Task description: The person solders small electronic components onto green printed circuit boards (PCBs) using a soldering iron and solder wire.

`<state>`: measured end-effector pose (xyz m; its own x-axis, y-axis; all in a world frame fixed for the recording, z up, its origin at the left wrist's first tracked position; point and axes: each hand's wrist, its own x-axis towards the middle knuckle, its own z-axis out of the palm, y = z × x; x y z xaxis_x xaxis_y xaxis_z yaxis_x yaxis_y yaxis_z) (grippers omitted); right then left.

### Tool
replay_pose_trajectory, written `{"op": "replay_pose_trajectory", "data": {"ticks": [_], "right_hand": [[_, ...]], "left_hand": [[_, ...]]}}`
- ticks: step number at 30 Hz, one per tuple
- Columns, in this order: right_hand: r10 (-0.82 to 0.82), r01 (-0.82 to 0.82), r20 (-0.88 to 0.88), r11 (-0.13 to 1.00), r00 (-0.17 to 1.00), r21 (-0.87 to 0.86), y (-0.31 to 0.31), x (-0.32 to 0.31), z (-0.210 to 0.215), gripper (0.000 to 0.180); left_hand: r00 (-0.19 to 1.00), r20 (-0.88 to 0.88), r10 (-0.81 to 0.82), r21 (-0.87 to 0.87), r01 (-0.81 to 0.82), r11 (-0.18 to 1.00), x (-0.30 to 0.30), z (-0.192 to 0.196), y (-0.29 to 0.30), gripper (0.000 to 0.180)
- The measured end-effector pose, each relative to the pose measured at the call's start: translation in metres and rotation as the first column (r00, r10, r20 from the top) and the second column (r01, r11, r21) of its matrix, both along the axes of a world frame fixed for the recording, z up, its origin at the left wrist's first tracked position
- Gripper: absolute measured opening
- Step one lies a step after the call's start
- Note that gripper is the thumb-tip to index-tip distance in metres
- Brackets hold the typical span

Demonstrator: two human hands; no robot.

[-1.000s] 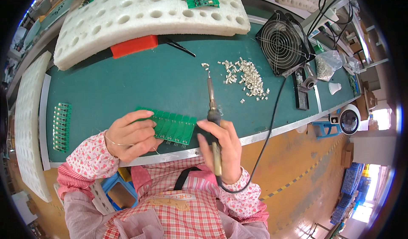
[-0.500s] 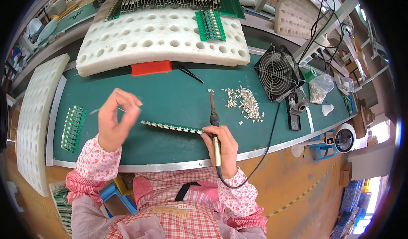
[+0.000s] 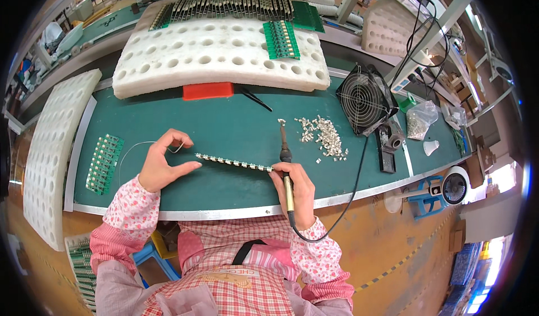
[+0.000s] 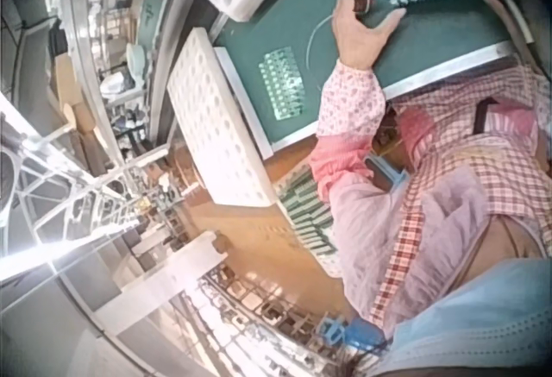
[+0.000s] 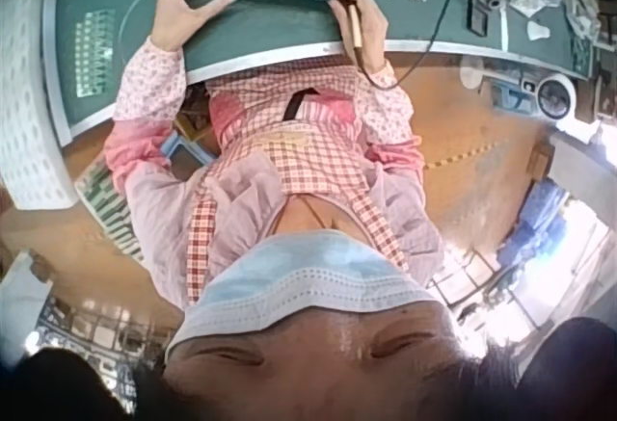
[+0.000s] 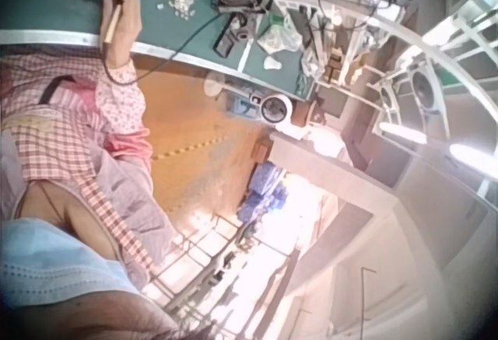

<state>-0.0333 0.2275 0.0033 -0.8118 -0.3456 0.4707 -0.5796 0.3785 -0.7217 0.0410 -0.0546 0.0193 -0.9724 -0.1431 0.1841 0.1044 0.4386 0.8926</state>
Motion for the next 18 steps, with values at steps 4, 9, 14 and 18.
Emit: {"op": "replay_pose_trajectory", "data": {"ticks": [4, 9, 14, 18], "right_hand": [[-0.005, 0.005, -0.017, 1.0, 1.0, 0.012, 0.0, 0.002, -0.001, 0.021], [-0.022, 0.022, -0.004, 0.999, 1.0, 0.03, 0.002, 0.008, -0.001, 0.021], [-0.01, 0.012, -0.034, 0.998, 0.999, 0.06, 0.003, 0.012, -0.003, 0.021], [-0.022, 0.026, -0.059, 0.996, 0.998, 0.083, 0.004, 0.011, -0.002, 0.023]], "left_hand": [[0.917, -0.397, -0.043, -0.42, -0.14, 0.896, -0.002, 0.009, 0.025, 0.039], [0.824, -0.544, -0.162, -0.528, -0.185, 0.829, -0.014, 0.011, 0.046, 0.03], [0.834, -0.497, -0.24, -0.581, -0.115, 0.806, -0.018, 0.012, 0.045, 0.026], [0.829, -0.493, -0.265, -0.598, -0.101, 0.795, -0.02, 0.015, 0.045, 0.025]]}}
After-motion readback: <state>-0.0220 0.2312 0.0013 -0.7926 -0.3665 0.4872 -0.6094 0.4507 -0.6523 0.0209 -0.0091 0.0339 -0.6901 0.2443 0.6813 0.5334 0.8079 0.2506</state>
